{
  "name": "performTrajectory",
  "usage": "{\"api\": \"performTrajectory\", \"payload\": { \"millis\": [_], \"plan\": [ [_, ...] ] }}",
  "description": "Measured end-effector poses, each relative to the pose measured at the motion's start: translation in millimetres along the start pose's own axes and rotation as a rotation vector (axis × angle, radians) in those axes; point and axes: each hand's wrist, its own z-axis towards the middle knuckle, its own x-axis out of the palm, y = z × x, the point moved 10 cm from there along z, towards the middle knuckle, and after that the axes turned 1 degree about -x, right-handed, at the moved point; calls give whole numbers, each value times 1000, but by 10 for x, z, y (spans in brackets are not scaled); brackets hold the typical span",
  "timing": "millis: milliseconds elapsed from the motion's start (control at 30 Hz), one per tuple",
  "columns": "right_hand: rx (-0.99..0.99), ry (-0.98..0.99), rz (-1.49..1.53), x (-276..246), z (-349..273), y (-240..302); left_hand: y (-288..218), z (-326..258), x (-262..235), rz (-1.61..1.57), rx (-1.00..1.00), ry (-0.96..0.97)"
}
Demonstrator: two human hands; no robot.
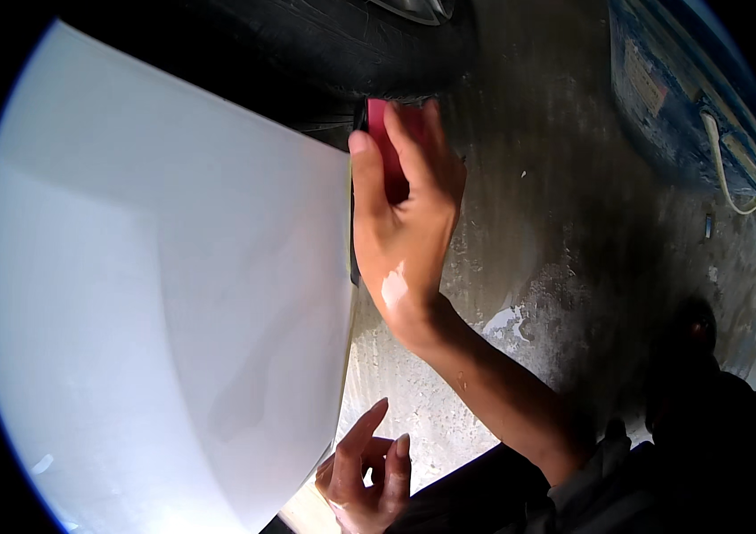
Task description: The person sands the lower side panel of a white car using a pink sanding block and water from a blue bucket. They repeatedly wet the sanding block and rub it against the car's surface, occasionally wiping the area with their hand to check the finish.
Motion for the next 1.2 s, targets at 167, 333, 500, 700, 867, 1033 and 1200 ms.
{"api": "performTrajectory", "payload": {
  "millis": [167, 333, 500, 700, 867, 1033, 1200],
  "plan": [
    [-64, -2, -51, -54, -487, 79, -81, 59, 6, 13, 39, -11],
    [49, -17, -53, 67, -67, -19, -40, 31, 65, 18, 6, 15],
    [2, -76, -54, 21, -139, 46, -155, 126, 83, 10, 94, 8],
    [41, 21, -136, -53, -402, 232, -158, 126, 86, 33, 91, 5],
    [28, -53, -198, -5, -7, 48, -175, 85, 93, 97, 104, -19],
    [66, -105, -229, -336, 73, -484, -557, 451, 250, 522, 460, -124],
    [74, -15, 8, -639, 106, -628, -676, 1160, 502, 1019, 490, -238]
  ]
}}
